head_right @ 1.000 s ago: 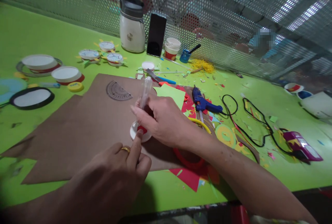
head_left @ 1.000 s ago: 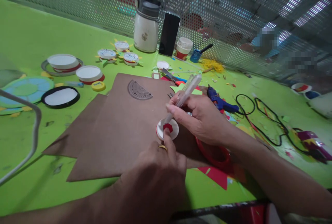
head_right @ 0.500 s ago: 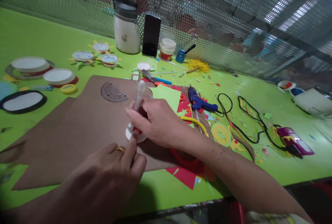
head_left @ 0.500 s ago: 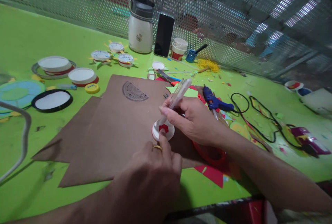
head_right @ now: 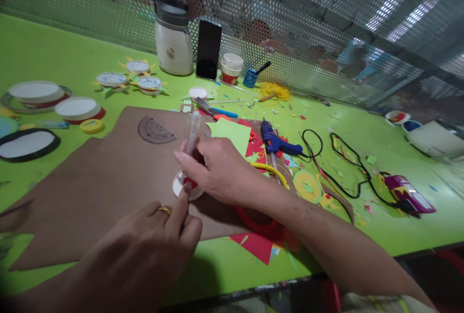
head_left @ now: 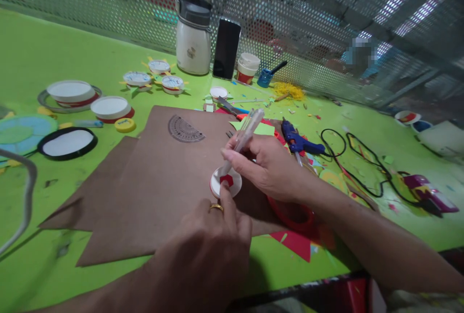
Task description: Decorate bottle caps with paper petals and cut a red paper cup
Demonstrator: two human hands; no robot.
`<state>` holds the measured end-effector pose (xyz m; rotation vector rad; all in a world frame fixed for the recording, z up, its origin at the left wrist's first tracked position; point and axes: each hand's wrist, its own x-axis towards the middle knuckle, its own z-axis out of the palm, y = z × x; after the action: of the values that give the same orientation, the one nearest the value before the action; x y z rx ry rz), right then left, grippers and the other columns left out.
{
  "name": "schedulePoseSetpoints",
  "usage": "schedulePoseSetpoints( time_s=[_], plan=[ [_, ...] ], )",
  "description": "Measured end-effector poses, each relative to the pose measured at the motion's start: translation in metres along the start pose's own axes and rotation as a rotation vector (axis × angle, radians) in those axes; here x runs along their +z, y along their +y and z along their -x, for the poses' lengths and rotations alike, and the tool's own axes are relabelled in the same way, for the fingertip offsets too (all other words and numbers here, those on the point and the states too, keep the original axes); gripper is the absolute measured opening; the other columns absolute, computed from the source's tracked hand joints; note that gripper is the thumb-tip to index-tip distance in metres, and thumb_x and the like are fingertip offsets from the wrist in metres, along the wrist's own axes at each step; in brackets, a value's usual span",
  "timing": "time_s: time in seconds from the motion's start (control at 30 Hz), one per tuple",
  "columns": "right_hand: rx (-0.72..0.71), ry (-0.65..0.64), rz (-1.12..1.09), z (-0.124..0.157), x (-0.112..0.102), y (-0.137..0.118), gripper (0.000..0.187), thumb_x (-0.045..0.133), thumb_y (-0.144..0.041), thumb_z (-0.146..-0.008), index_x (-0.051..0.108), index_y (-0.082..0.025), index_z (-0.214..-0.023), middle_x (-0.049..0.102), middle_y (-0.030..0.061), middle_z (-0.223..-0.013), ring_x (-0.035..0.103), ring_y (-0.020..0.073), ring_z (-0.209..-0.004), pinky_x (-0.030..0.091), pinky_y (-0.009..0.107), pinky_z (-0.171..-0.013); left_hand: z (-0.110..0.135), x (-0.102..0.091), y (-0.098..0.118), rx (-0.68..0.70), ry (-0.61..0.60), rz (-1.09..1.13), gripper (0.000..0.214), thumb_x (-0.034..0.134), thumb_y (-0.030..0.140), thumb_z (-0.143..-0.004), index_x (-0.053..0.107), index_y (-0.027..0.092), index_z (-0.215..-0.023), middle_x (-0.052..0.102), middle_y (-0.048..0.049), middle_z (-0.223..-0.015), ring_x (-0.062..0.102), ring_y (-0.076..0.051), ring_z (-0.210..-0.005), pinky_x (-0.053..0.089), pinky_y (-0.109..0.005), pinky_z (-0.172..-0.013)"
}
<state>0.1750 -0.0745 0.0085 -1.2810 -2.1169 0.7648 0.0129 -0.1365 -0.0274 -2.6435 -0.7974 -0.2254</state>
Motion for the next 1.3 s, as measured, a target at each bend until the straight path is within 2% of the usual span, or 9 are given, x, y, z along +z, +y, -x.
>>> schedulePoseSetpoints(
  time_s=[0.13, 0.2, 0.3, 0.43, 0.7, 0.93, 1.13, 1.3],
  plan=[
    [0.006, -0.008, -0.004, 0.0003, -0.0022, -0.0001, 0.023, 0.047, -0.024, -0.095, 0.056, -0.016, -0.075, 0.060, 0.0016, -0.079, 0.055, 0.0139, -0.077, 0.042, 0.026, -0.071, 0.0017, 0.0008, 0.0014, -0.015, 0.162, -0.056, 0.028, 0.056, 0.029, -0.073, 0.074, 0.014, -0.090, 0.074, -0.0187, -0.094, 0.065, -0.027, -0.079, 0.045, -0.037, -0.067],
    [0.012, -0.007, -0.002, 0.0001, -0.0031, -0.0002, 0.023, 0.047, -0.024, -0.095, 0.057, -0.016, -0.076, 0.060, 0.0018, -0.080, 0.055, 0.0139, -0.078, 0.042, 0.026, -0.072, 0.0015, -0.0006, 0.0012, -0.019, 0.191, -0.067, 0.027, 0.058, 0.026, -0.069, 0.074, 0.015, -0.087, 0.075, -0.0187, -0.091, 0.065, -0.028, -0.078, 0.045, -0.038, -0.067],
    [0.015, 0.006, 0.001, 0.0000, -0.0035, -0.0002, 0.023, 0.048, -0.025, -0.095, 0.057, -0.016, -0.075, 0.060, 0.0016, -0.079, 0.055, 0.0139, -0.077, 0.042, 0.027, -0.072, -0.0001, -0.0024, -0.0005, -0.003, 0.129, -0.035, 0.027, 0.059, 0.024, -0.065, 0.074, 0.014, -0.084, 0.075, -0.0193, -0.087, 0.064, -0.027, -0.068, 0.045, -0.037, -0.061],
    [-0.018, 0.050, 0.003, 0.0005, -0.0024, 0.0001, 0.025, 0.048, -0.028, -0.095, 0.057, -0.016, -0.075, 0.061, 0.0022, -0.079, 0.056, 0.0151, -0.080, 0.042, 0.027, -0.074, -0.0023, -0.0030, -0.0023, 0.018, 0.073, -0.004, 0.024, 0.059, 0.026, -0.067, 0.074, 0.013, -0.081, 0.073, -0.0200, -0.081, 0.067, -0.030, -0.072, 0.045, -0.035, -0.056],
    [-0.007, 0.044, 0.002, 0.0007, 0.0002, 0.0004, 0.025, 0.048, -0.028, -0.094, 0.058, -0.017, -0.074, 0.063, 0.0029, -0.081, 0.058, 0.0154, -0.082, 0.044, 0.028, -0.075, -0.0011, -0.0055, -0.0003, 0.011, 0.030, -0.019, 0.025, 0.061, 0.028, -0.072, 0.075, 0.014, -0.086, 0.074, -0.0202, -0.093, 0.068, -0.029, -0.079, 0.046, -0.035, -0.060],
    [-0.003, 0.031, 0.016, 0.0014, 0.0001, -0.0004, 0.024, 0.048, -0.028, -0.094, 0.058, -0.017, -0.075, 0.064, 0.0029, -0.081, 0.058, 0.0161, -0.082, 0.044, 0.029, -0.076, 0.0040, -0.0002, -0.0004, 0.022, 0.150, -0.023, 0.029, 0.061, 0.033, -0.075, 0.075, 0.014, -0.091, 0.073, -0.0201, -0.097, 0.065, -0.029, -0.083, 0.044, -0.038, -0.067],
    [-0.006, 0.027, 0.015, 0.0012, -0.0006, 0.0005, 0.024, 0.048, -0.028, -0.094, 0.058, -0.017, -0.075, 0.064, 0.0030, -0.081, 0.058, 0.0163, -0.084, 0.043, 0.028, -0.077, 0.0008, -0.0027, -0.0020, 0.022, 0.055, 0.020, 0.030, 0.061, 0.034, -0.074, 0.075, 0.014, -0.093, 0.074, -0.0192, -0.095, 0.066, -0.027, -0.075, 0.043, -0.036, -0.059],
    [-0.023, 0.025, 0.027, 0.0018, -0.0003, 0.0015, 0.025, 0.048, -0.026, -0.094, 0.057, -0.017, -0.073, 0.063, 0.0032, -0.082, 0.058, 0.0162, -0.085, 0.043, 0.028, -0.076, 0.0010, 0.0015, -0.0010, 0.021, 0.171, -0.010, 0.031, 0.060, 0.031, -0.074, 0.075, 0.011, -0.092, 0.073, -0.0218, -0.096, 0.066, -0.030, -0.084, 0.044, -0.037, -0.065]
  ],
)
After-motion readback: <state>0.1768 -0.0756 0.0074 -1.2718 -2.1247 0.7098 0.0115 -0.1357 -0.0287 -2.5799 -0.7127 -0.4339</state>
